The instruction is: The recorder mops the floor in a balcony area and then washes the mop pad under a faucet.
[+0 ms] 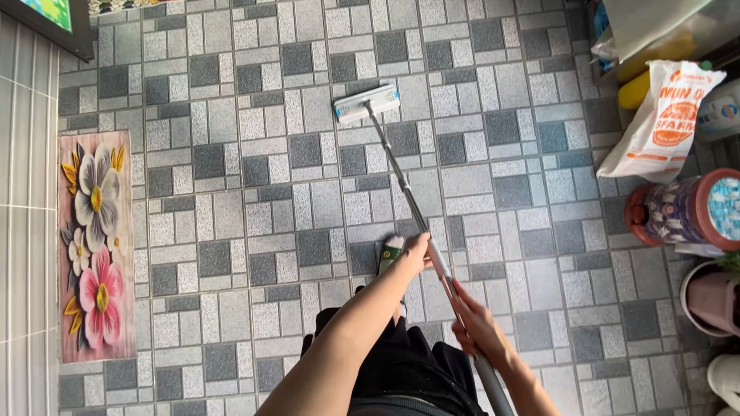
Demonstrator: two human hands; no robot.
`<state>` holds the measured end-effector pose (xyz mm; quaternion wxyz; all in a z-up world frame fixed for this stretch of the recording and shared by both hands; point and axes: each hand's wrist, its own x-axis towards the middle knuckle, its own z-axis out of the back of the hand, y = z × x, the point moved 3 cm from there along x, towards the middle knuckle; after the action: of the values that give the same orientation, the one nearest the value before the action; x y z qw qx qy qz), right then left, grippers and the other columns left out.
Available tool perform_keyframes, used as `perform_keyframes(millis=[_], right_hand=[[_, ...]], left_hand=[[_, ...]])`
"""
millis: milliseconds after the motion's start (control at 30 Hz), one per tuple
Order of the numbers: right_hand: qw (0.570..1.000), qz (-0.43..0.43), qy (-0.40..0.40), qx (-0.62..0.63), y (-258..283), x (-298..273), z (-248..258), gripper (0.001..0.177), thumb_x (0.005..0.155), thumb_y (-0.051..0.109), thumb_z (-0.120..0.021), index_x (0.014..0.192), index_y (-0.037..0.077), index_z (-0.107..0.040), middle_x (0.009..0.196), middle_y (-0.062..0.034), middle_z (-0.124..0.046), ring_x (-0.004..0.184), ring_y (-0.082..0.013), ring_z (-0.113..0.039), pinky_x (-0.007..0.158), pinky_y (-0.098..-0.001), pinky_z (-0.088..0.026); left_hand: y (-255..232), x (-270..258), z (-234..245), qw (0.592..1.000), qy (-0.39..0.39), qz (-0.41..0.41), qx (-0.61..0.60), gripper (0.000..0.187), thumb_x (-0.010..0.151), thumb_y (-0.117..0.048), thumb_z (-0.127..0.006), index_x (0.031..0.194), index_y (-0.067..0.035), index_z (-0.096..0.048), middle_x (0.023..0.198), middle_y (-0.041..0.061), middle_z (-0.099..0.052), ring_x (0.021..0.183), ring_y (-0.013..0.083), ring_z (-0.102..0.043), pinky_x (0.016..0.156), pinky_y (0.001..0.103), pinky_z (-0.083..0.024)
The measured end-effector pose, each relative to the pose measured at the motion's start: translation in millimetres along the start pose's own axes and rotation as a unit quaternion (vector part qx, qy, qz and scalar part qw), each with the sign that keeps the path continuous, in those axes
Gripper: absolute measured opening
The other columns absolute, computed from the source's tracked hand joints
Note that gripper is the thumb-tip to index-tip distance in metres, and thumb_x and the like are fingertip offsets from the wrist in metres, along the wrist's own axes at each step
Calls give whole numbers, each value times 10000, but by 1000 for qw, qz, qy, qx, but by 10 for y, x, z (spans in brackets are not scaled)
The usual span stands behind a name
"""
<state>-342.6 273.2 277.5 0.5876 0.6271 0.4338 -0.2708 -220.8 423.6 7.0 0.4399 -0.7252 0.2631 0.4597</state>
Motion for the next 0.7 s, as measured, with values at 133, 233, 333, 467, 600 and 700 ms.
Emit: perform_keyframes(millis=[133,233,333,467,600,700], right_hand=[[997,-73,-32,-16,-590,-897,-3,562,1031,388,-546,1573,407,-401,591,-18,-346,413,-112,-289,351,-278,-251],[973,128,59,-183,-1752,-769,658,646,960,204,-532,1592,256,-411,609,9,-522,452,-74,-440,405,-242,-380],[981,107,51,-156,-2137,-554,688,620,973,212,-530,1585,242,-429,603,-5,-516,447,-86,-445,403,-252,-380],[990,78,30,-118,-2260,-297,637,584,994,225,-527,1574,222,-455,592,-25,-507,440,-103,-454,399,-266,-380],[998,34,-13,-56,-2045,-198,422,541,1021,241,-522,1560,195,-490,579,-52,-496,431,-127,-465,394,-284,-381],[1000,-18,-21,-3,-1099,-240,-317,524,1030,317,-534,1550,277,-492,562,-32,-414,399,-114,-367,356,-276,-293]], left_hand=[[824,-260,96,997,19,78,-8,207,978,-215,-557,1101,-48,-547,868,101,-569,778,276,-598,728,528,-566],[1485,-345,135,990,29,140,-1,179,993,-148,-463,1144,-63,-506,846,103,-572,795,306,-629,799,643,-583],[1855,-535,208,972,100,208,-41,197,1002,-147,-489,1161,-36,-521,854,94,-617,793,315,-709,785,600,-616],[1724,-508,269,960,93,265,-2,241,1017,-142,-464,1189,15,-529,903,143,-684,776,323,-750,735,538,-646],[1304,-383,495,978,34,198,63,184,1005,-113,-514,1141,6,-544,860,135,-646,720,280,-703,743,525,-651],[779,-225,733,995,11,99,14,199,1001,-173,-596,1110,-7,-596,851,127,-656,723,272,-698,739,487,-659]])
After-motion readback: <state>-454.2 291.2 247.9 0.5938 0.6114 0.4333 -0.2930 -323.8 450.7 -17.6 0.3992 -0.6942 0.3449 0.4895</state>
